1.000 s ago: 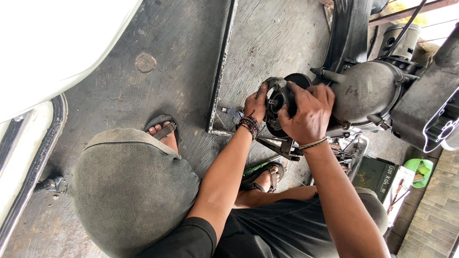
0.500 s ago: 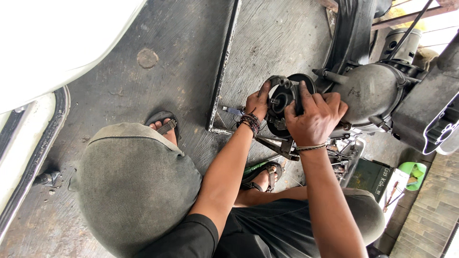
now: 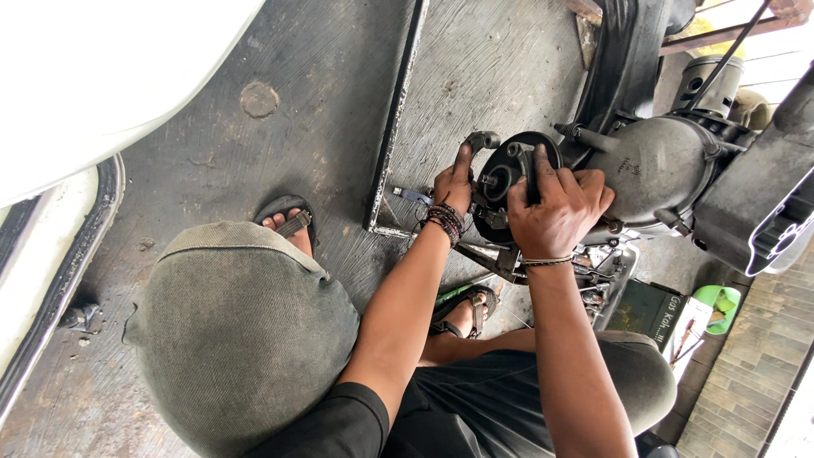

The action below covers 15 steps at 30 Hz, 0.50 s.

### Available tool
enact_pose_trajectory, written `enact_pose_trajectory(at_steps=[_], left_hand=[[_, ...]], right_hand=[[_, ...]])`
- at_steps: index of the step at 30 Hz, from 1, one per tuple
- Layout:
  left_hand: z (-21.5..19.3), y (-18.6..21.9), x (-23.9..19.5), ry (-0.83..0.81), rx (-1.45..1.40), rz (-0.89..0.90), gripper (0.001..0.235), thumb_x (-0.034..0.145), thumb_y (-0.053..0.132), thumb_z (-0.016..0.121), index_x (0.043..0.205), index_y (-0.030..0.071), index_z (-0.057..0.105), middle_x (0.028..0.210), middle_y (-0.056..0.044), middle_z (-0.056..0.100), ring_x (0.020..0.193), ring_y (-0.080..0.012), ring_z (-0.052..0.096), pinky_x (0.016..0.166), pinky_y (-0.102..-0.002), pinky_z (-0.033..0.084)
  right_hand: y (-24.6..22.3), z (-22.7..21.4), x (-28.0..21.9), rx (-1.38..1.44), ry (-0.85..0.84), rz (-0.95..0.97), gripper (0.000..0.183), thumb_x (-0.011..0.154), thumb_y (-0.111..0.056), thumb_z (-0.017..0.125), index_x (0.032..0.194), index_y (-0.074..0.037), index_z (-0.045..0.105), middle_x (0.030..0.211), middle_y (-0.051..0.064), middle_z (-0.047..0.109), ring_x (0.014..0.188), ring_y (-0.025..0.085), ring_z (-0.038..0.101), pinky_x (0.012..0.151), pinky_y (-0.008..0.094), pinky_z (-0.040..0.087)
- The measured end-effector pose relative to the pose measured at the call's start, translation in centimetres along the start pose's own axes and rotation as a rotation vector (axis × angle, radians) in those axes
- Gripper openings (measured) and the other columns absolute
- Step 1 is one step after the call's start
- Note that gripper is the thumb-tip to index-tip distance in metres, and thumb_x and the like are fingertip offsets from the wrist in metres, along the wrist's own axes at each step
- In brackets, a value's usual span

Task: The person uses a wrench to loosen and remove bolts from a scooter engine component. They then detach the part, inspect it, and reattach it to the engine, tightening the bolts back into place.

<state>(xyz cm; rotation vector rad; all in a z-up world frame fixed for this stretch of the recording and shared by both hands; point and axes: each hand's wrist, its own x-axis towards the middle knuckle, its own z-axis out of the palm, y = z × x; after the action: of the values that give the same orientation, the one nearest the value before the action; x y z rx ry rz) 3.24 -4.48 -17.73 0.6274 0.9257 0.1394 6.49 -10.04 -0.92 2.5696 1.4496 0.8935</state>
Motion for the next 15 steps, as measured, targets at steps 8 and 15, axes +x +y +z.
enact_pose_trajectory(at_steps=[8, 15], left_hand=[[-0.1, -1.4, 1.6, -0.023, 0.064, -0.07, 0.076, 0.083, 0.082, 0.05, 0.058, 0.01, 0.055, 0.059, -0.012, 0.056, 0.066, -0.0285, 0.06, 0.071, -0.038, 0.043], [-0.1, 0.6, -0.2, -0.015, 0.179, -0.087, 0.085, 0.076, 0.088, 0.046, 0.061, 0.006, 0.063, 0.065, -0.017, 0.063, 0.084, -0.0381, 0.067, 0.087, -0.041, 0.045]], right_hand=[[-0.3, -0.2, 0.2, -0.007, -0.023, -0.009, 0.04, 0.074, -0.029, 0.07, 0.111, -0.018, 0.081, 0.071, 0.004, 0.053, 0.081, 0.024, 0.053, 0.082, 0.038, 0.038], [-0.6, 0.0, -0.1, -0.008, -0.011, 0.008, 0.04, 0.076, -0.029, 0.07, 0.113, -0.017, 0.081, 0.071, 0.005, 0.054, 0.082, 0.026, 0.052, 0.086, 0.04, 0.038]])
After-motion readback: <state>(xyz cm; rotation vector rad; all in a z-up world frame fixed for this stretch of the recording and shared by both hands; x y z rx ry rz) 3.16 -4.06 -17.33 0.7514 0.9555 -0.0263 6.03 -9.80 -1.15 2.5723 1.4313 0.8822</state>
